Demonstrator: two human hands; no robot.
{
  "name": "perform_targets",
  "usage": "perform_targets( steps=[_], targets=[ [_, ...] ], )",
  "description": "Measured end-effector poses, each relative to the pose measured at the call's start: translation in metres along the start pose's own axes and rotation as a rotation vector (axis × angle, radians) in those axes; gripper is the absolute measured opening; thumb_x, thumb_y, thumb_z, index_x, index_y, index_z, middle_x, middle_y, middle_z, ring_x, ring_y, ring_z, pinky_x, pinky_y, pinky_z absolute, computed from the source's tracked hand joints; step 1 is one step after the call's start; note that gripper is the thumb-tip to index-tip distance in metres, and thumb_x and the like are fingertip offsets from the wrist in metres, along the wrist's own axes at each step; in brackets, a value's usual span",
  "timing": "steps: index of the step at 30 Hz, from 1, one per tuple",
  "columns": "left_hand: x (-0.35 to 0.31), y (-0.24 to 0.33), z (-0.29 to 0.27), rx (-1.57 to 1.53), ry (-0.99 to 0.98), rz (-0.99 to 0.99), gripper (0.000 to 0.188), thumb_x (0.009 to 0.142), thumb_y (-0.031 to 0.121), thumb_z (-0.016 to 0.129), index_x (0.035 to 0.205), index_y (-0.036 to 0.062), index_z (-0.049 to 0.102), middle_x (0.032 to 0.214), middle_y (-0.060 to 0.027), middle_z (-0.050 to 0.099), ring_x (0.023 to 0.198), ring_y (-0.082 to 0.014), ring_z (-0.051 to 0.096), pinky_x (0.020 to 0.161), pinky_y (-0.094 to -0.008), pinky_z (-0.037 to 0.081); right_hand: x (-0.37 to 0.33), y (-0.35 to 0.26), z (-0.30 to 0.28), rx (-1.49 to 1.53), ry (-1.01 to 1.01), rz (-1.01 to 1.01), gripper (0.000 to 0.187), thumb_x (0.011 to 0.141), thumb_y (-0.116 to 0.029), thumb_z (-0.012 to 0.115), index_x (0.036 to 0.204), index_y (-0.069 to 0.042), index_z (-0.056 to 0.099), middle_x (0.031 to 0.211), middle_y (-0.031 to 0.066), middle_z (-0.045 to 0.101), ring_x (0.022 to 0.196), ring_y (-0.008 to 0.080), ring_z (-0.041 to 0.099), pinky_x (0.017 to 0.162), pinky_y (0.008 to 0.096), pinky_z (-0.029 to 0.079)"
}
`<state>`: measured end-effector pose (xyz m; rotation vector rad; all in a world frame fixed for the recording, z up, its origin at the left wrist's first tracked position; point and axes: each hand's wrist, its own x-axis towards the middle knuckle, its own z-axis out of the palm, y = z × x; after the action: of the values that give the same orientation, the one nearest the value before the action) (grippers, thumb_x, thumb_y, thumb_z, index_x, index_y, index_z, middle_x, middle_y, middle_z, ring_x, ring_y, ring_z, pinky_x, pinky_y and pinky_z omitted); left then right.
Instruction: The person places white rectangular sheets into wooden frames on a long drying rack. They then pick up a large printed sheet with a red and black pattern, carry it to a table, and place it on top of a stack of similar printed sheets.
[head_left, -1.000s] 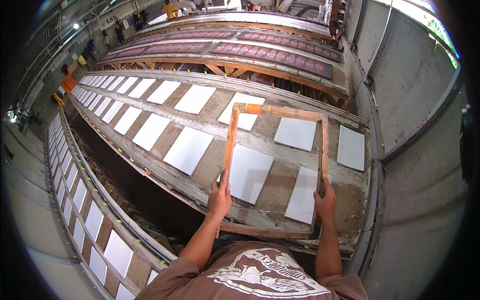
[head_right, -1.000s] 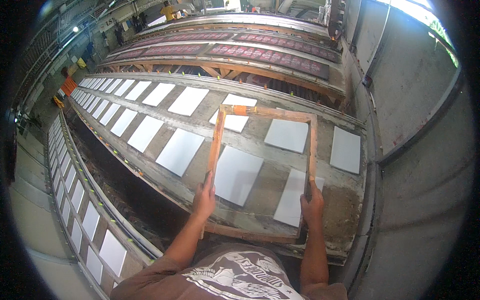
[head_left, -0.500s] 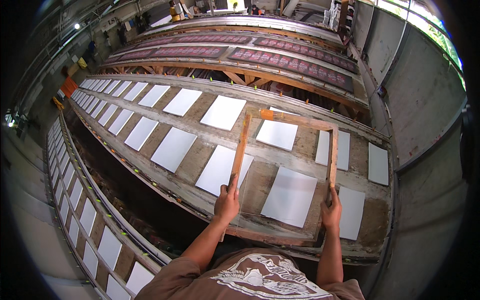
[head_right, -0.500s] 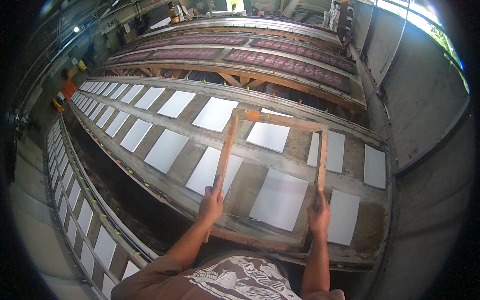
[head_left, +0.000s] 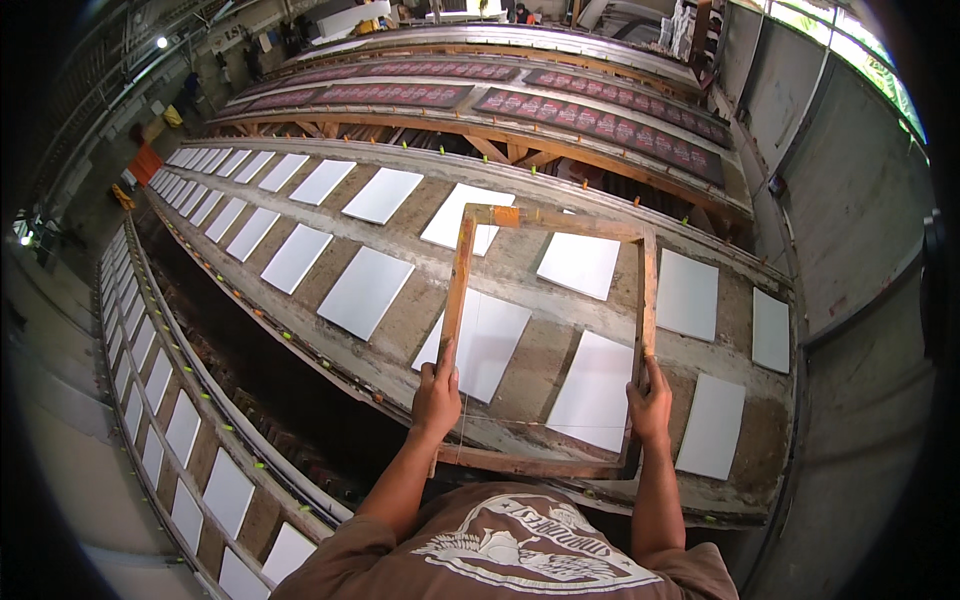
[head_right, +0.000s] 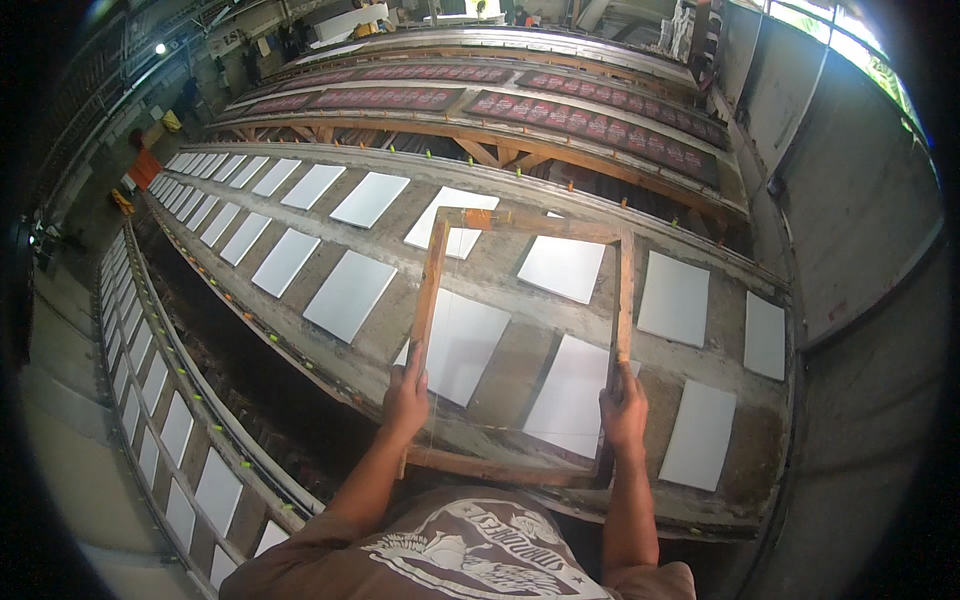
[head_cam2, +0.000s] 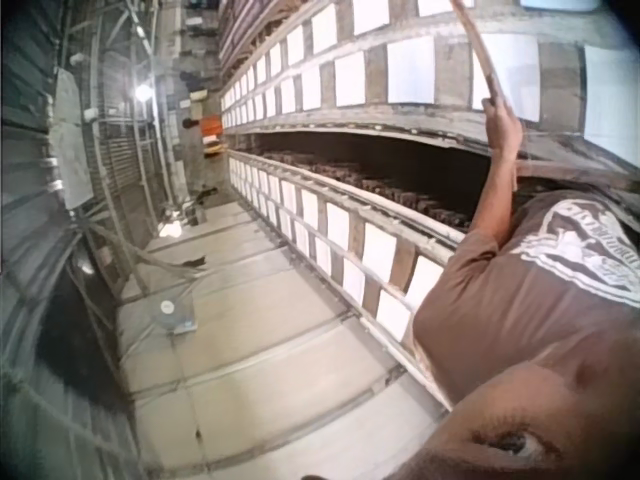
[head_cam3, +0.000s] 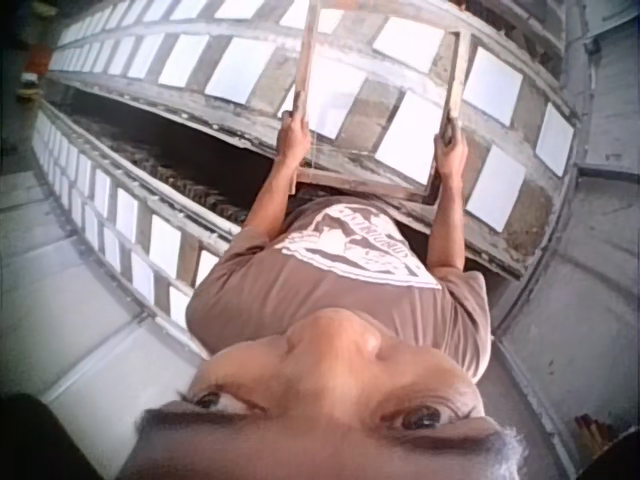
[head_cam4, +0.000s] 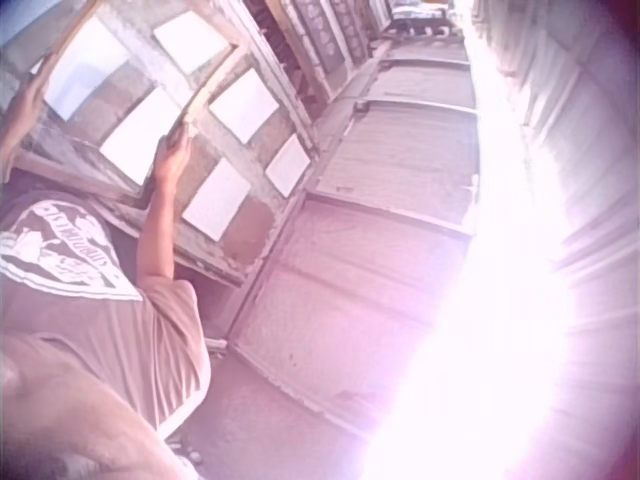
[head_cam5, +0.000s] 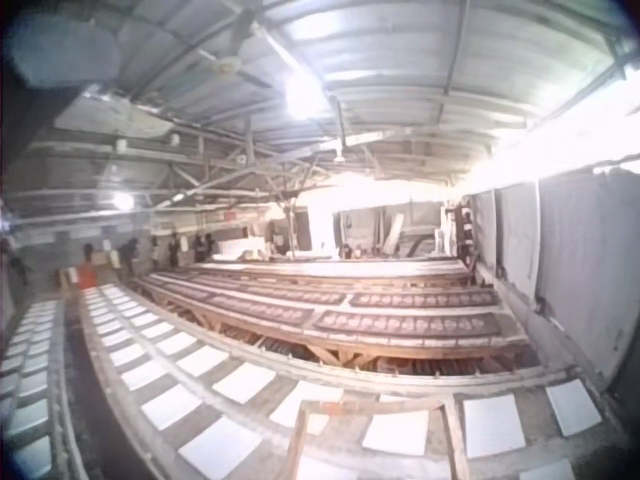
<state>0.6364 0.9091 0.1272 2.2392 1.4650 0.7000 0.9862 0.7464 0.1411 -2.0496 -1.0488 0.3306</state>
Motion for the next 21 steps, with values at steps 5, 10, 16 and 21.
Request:
perform_targets(
  steps=[5,10,16,21],
  targets=[
    [0.031,-0.046,-0.014,-0.035,-0.013,0.051,0.07,0.099,0.009,0.055,0.16,0.0245,0.024,0.113,-0.024,0.052,0.087,-0.0449,0.064,0.07,-0.0492,0.056,0.005,-0.043,0.034,-0.024,0.0,0.066,0.064,0.083,-0.002,0.068,0.144,0.002,0.05,0.124,0.0261,0.063,0.108,0.036,0.064,0.091,0.0409,0.051],
    [0.073,-0.106,-0.046,-0.018,-0.076,0.017,0.069,0.1,0.012,0.055,0.16,0.0267,0.024,0.112,-0.0231,0.052,0.085,-0.0446,0.065,0.069,-0.0494,0.057,0.007,-0.089,0.1,-0.043,0.065,0.103,0.064,0.083,-0.002,0.065,0.145,0.002,0.049,0.119,0.025,0.064,0.103,0.0338,0.065,0.089,0.0405,0.051],
    [0.111,-0.183,-0.095,-0.006,-0.121,0.004,0.067,0.101,0.013,0.053,0.16,0.0275,0.025,0.111,-0.0234,0.053,0.084,-0.0447,0.066,0.068,-0.0502,0.057,0.007,-0.146,0.178,-0.051,0.103,0.064,0.063,0.083,-0.005,0.064,0.144,-0.004,0.051,0.1,0.0224,0.064,0.086,0.0358,0.064,0.078,0.0438,0.051],
    [0.121,-0.229,-0.124,-0.032,-0.115,-0.047,0.068,0.099,0.011,0.055,0.159,0.0251,0.028,0.109,-0.0239,0.054,0.09,-0.0454,0.063,0.076,-0.0504,0.054,0.013,-0.181,0.223,-0.036,0.075,0.087,0.064,0.082,-0.004,0.066,0.145,-0.007,0.052,0.095,0.0209,0.063,0.079,0.032,0.062,0.074,0.0423,0.051]
  ],
)
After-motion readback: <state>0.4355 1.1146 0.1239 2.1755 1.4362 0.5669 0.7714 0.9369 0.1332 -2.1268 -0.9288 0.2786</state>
